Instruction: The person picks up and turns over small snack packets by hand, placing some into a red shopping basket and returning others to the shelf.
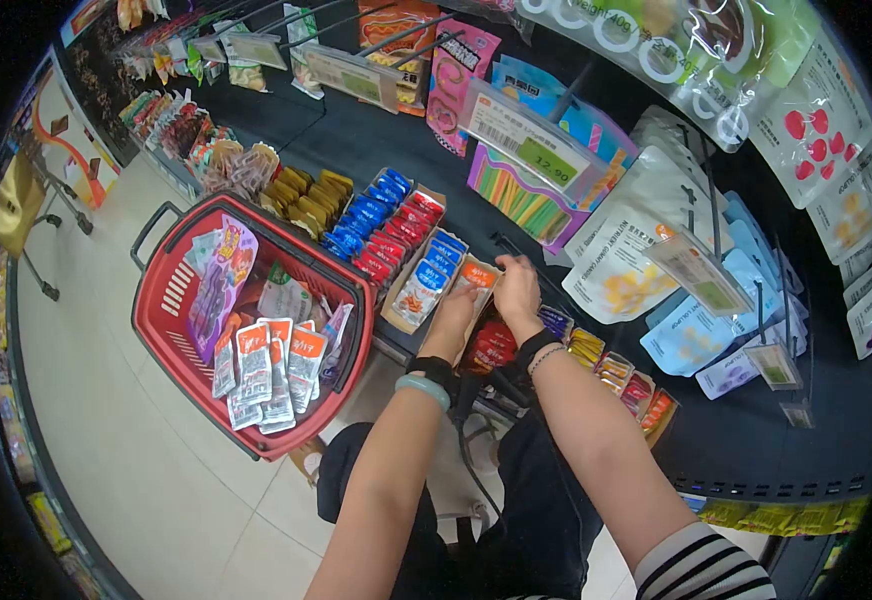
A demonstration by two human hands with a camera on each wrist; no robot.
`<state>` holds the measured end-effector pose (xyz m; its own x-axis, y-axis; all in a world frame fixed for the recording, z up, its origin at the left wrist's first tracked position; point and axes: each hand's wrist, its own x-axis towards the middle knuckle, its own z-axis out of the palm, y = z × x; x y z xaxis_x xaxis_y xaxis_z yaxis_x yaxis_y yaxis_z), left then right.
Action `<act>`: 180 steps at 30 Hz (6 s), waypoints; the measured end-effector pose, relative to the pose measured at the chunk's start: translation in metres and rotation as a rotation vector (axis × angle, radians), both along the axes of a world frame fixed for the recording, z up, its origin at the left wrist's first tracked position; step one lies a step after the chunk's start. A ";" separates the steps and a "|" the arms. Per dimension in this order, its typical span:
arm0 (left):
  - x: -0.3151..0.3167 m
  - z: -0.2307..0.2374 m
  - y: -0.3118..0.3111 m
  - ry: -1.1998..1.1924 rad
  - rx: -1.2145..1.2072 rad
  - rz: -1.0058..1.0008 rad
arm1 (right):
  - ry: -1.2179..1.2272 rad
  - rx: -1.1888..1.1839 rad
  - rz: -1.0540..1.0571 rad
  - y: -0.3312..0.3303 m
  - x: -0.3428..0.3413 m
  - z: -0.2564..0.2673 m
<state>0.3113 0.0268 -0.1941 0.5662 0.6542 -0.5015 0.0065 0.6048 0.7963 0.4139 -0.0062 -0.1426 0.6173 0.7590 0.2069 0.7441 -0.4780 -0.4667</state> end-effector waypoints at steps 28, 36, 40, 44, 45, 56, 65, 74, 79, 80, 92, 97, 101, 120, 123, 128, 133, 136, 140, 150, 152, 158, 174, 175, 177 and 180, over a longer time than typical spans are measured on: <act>-0.331 0.109 -0.002 1.318 0.847 -0.124 | 0.446 -0.015 1.159 0.040 -0.264 0.040; -0.315 0.098 0.002 0.914 1.329 0.408 | 0.720 -0.052 1.002 0.047 -0.262 0.026; -0.303 0.116 0.011 0.614 0.816 0.389 | 0.778 0.126 0.824 0.051 -0.248 0.035; -0.279 0.169 -0.010 0.095 0.539 0.510 | 1.271 0.195 0.789 0.026 -0.222 0.117; -0.272 0.183 -0.017 -0.032 0.503 0.527 | 1.265 0.197 0.783 0.017 -0.216 0.133; -0.237 0.240 -0.078 -0.425 0.411 0.358 | 1.435 0.398 0.920 -0.057 -0.168 0.194; -0.212 0.243 -0.076 -0.498 0.351 0.249 | 1.407 0.475 0.933 -0.067 -0.144 0.196; -0.192 0.237 -0.073 -0.498 0.358 0.230 | 1.339 0.494 0.922 -0.071 -0.124 0.191; -0.182 0.236 -0.070 -0.505 0.381 0.228 | 1.329 0.537 0.914 -0.074 -0.119 0.191; -0.181 0.235 -0.070 -0.506 0.402 0.244 | 1.331 0.540 0.911 -0.074 -0.118 0.190; -0.169 0.158 -0.038 -0.393 -0.184 -0.291 | 0.333 0.378 1.188 -0.057 -0.087 0.159; -0.132 0.130 -0.009 -0.162 -0.006 0.161 | 0.654 0.310 0.610 -0.042 -0.039 0.125; -0.111 0.100 0.011 -0.083 -0.064 0.281 | 0.326 0.144 0.339 -0.026 0.007 0.066; -0.020 -0.045 -0.001 -0.018 -0.348 0.231 | -0.037 -0.424 0.214 0.011 -0.013 0.009; -0.015 -0.026 -0.004 0.021 -0.377 0.291 | -0.030 -0.434 0.195 0.016 -0.013 0.000; -0.002 -0.068 0.001 0.098 -0.383 0.232 | 0.005 -0.466 0.158 0.019 -0.010 0.005; 0.016 -0.083 -0.001 -0.057 -0.198 0.270 | -0.050 -0.297 0.081 0.019 -0.006 0.011; 0.008 -0.078 0.003 0.181 -0.208 0.116 | 0.007 -0.288 0.059 0.021 -0.006 0.017; 0.021 -0.125 0.010 0.245 -0.014 0.220 | 0.104 -0.155 0.049 0.032 -0.016 0.033; -0.127 0.081 -0.021 0.491 0.895 0.523 | 0.343 0.415 0.532 0.061 -0.146 0.057; -0.173 0.075 -0.015 0.660 1.119 0.640 | 0.327 0.324 0.652 0.055 -0.183 0.060; -0.268 0.072 -0.029 1.339 1.063 0.399 | 0.334 -0.051 0.881 0.050 -0.260 0.030; -0.263 0.151 -0.024 0.197 0.812 0.513 | 1.125 0.345 0.715 0.049 -0.231 0.116; -0.260 0.168 -0.029 0.074 0.640 0.501 | 1.117 0.346 0.713 0.044 -0.223 0.125; -0.254 0.188 -0.034 -0.157 0.482 0.495 | 0.698 0.545 0.802 0.027 -0.207 0.139; -0.243 0.211 -0.040 -0.256 0.469 0.471 | 1.222 0.508 0.846 0.001 -0.194 0.160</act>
